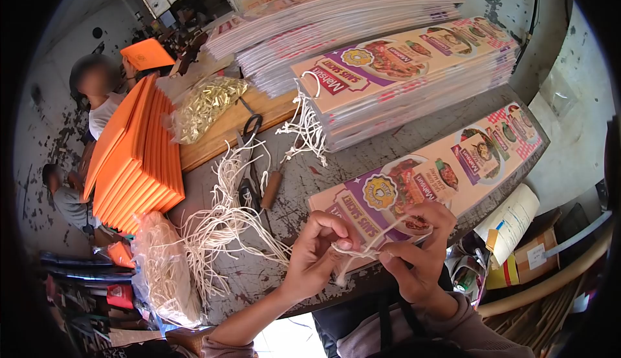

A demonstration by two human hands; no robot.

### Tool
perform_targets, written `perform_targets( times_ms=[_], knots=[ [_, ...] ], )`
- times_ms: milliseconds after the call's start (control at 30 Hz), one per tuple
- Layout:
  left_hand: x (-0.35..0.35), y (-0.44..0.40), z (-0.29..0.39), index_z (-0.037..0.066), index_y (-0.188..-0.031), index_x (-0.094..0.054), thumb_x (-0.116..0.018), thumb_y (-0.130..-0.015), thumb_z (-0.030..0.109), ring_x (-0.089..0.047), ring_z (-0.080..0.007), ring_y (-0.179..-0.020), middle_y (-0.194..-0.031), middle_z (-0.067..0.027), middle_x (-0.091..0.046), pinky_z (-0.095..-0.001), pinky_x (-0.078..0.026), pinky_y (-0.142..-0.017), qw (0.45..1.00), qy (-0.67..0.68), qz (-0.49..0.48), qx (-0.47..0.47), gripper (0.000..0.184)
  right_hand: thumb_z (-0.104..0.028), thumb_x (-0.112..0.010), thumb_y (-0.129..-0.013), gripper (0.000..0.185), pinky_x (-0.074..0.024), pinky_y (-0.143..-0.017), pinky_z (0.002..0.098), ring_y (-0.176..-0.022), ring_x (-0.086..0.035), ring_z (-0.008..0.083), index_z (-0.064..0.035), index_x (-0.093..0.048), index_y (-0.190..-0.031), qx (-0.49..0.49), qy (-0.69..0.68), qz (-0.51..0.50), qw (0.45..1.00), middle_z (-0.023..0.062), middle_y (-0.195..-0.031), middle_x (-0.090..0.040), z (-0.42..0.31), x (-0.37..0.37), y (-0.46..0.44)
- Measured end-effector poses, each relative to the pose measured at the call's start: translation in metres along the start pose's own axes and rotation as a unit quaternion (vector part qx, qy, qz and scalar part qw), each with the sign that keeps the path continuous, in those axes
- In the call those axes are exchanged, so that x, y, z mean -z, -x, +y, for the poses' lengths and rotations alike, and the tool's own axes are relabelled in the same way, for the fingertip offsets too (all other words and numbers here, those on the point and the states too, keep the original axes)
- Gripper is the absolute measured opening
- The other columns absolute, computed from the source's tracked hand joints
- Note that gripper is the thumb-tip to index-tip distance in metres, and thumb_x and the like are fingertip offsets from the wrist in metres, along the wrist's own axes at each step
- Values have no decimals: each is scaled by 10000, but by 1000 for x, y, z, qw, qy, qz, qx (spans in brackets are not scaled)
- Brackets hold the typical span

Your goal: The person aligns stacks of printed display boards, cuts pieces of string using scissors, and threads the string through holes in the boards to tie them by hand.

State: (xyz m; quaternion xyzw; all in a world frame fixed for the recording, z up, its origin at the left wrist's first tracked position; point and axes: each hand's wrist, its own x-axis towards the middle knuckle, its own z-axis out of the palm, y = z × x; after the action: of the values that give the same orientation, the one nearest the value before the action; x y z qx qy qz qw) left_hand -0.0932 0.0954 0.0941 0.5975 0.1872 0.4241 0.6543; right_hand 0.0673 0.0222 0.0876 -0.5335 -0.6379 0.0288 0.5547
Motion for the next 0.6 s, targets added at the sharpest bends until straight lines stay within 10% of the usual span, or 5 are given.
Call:
perform_targets(
  times_ms=[167, 600],
  knots=[
    [6, 5, 0, 46, -973, -397, -463, -924, 104, -506, -44, -746, -854, -37, -523, -184, -408, -674, 987, 122, -54, 92, 101, -132, -681, -640, 110, -248, -905, 443, -1064, -349, 322, -120, -664, -748, -1, -12, -3, 1000, 131, -1110, -457, 1, -1, -2],
    [7, -5, 18, 31, -1036, -526, -479, -869, -7, -531, -47, -679, -723, -8, -558, -197, -418, -606, 972, -97, -128, 173, 177, -74, -551, -815, 115, -361, -846, 325, -999, -418, 240, -13, -585, -725, -149, -173, -117, 967, 132, -1058, -472, -2, 0, -3]
  ],
)
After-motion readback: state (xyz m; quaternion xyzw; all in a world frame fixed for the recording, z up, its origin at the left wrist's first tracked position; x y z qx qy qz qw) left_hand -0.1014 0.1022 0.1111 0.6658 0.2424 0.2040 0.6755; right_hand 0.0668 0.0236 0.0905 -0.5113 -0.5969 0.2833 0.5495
